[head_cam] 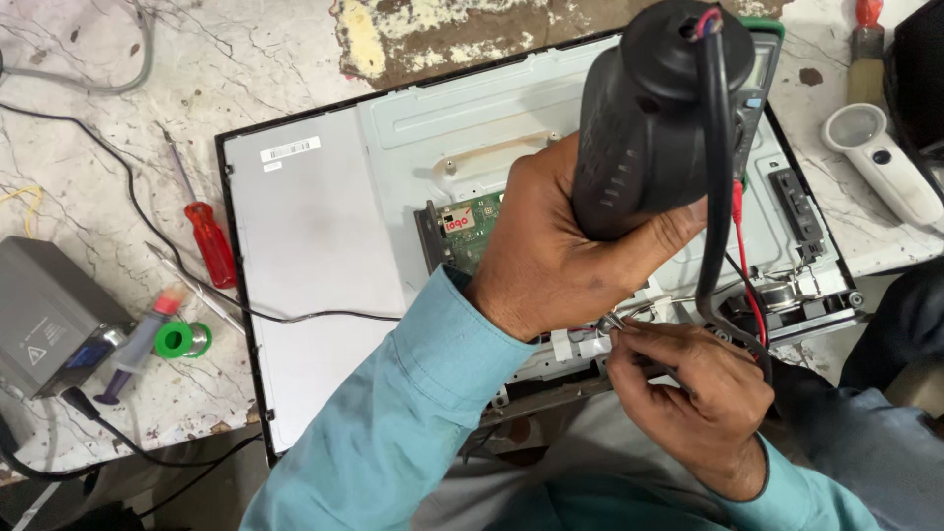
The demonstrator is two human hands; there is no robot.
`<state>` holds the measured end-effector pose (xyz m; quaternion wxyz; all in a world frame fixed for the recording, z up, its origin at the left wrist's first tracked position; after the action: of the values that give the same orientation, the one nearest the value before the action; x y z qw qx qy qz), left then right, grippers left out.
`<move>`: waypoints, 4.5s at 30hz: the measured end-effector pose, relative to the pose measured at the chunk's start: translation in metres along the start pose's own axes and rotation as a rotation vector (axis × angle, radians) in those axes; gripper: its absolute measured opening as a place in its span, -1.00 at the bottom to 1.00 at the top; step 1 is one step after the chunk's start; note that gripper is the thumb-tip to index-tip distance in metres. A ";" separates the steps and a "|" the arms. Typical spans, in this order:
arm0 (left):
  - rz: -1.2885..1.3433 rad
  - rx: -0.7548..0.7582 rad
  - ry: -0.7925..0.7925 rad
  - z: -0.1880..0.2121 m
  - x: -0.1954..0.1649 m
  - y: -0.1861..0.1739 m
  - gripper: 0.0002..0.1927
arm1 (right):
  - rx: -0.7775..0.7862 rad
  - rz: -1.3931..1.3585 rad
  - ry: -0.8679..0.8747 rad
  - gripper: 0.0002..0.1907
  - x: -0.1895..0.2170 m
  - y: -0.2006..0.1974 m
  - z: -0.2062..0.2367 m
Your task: The person probes a circuit board inside an opened TV chassis with multimeter test leads, then uses a hot air gun aimed at the board while holding tweezers to work on components near the board edge. They continue heating and manipulating the board area with the hot air gun and tweezers.
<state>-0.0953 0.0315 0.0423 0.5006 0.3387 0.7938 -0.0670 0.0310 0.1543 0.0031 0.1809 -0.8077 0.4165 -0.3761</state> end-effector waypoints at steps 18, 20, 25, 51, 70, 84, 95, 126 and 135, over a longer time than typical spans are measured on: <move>-0.027 0.002 0.025 0.002 -0.001 0.000 -0.80 | 0.005 -0.007 0.017 -0.77 0.000 -0.001 0.000; -0.016 0.003 0.033 0.000 -0.003 0.000 -0.80 | 0.003 -0.011 0.018 -0.76 0.000 -0.001 0.000; -0.040 -0.031 -0.058 -0.001 -0.003 0.000 -0.77 | -0.002 -0.013 0.049 -0.79 -0.001 0.000 0.001; 0.056 -0.048 -0.010 0.003 -0.005 0.003 -0.77 | 0.292 -0.478 0.468 -0.53 -0.056 0.005 -0.059; 0.241 -0.019 -0.037 0.003 0.000 0.004 -0.79 | 0.427 -0.556 0.540 -0.54 -0.059 0.013 -0.061; 0.273 0.020 -0.050 0.002 -0.006 0.005 -0.85 | 0.470 -0.469 0.501 -0.54 -0.057 0.012 -0.062; 0.294 0.009 -0.039 0.004 -0.004 0.005 -0.86 | 0.445 -0.487 0.492 -0.63 -0.061 0.015 -0.058; 0.257 0.028 -0.005 0.005 0.000 0.002 -0.83 | 0.451 -0.438 0.454 -0.67 -0.061 0.013 -0.060; 0.300 0.003 -0.065 0.005 -0.005 0.006 -0.82 | 0.433 -0.479 0.509 -0.65 -0.055 0.008 -0.061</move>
<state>-0.0870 0.0319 0.0453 0.5297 0.4521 0.7176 -0.0034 -0.0401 0.1958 0.0131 0.1455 -0.7060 0.1594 -0.6745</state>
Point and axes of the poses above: each hand's wrist, its own z-axis away from the middle knuckle, its own y-axis out of the palm, x = y × z, the point moved 4 cm from there along -z, towards the middle knuckle, and after that the axes turned 9 degrees about z, right-handed, at the moved point
